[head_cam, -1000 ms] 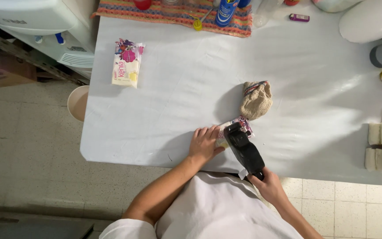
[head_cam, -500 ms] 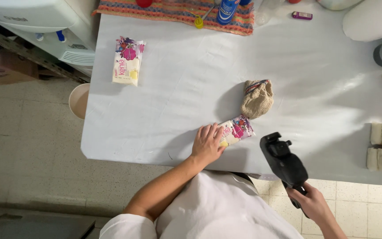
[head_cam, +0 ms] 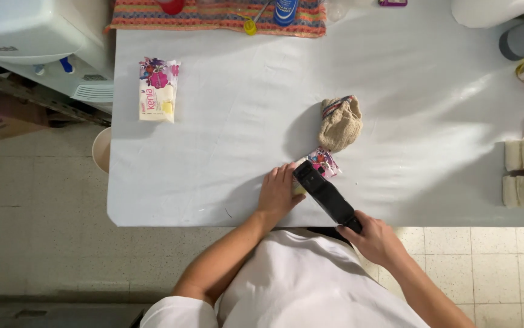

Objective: The person labels small packages using a price gun. The person picks up each package, wipes the surface with a cloth, applies a label with the gun, and stacks the labeled packages on the table.

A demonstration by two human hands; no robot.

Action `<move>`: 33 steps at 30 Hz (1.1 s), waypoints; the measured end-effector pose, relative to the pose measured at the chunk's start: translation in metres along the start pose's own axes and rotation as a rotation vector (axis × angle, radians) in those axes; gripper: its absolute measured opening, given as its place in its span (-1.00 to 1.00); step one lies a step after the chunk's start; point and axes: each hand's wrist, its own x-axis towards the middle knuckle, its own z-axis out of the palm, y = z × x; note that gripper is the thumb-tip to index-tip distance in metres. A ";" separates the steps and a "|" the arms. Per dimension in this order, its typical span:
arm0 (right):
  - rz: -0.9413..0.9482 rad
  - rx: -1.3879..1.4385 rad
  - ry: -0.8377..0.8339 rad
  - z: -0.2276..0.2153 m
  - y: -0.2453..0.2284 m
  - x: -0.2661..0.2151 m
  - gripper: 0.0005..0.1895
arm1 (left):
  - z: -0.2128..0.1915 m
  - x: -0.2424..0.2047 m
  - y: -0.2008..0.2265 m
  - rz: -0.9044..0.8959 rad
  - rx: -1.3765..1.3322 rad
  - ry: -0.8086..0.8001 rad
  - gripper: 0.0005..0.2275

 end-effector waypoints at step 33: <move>0.173 0.647 0.142 -0.034 0.094 -0.008 -0.70 | -0.006 0.018 0.020 0.379 -0.040 0.310 -0.91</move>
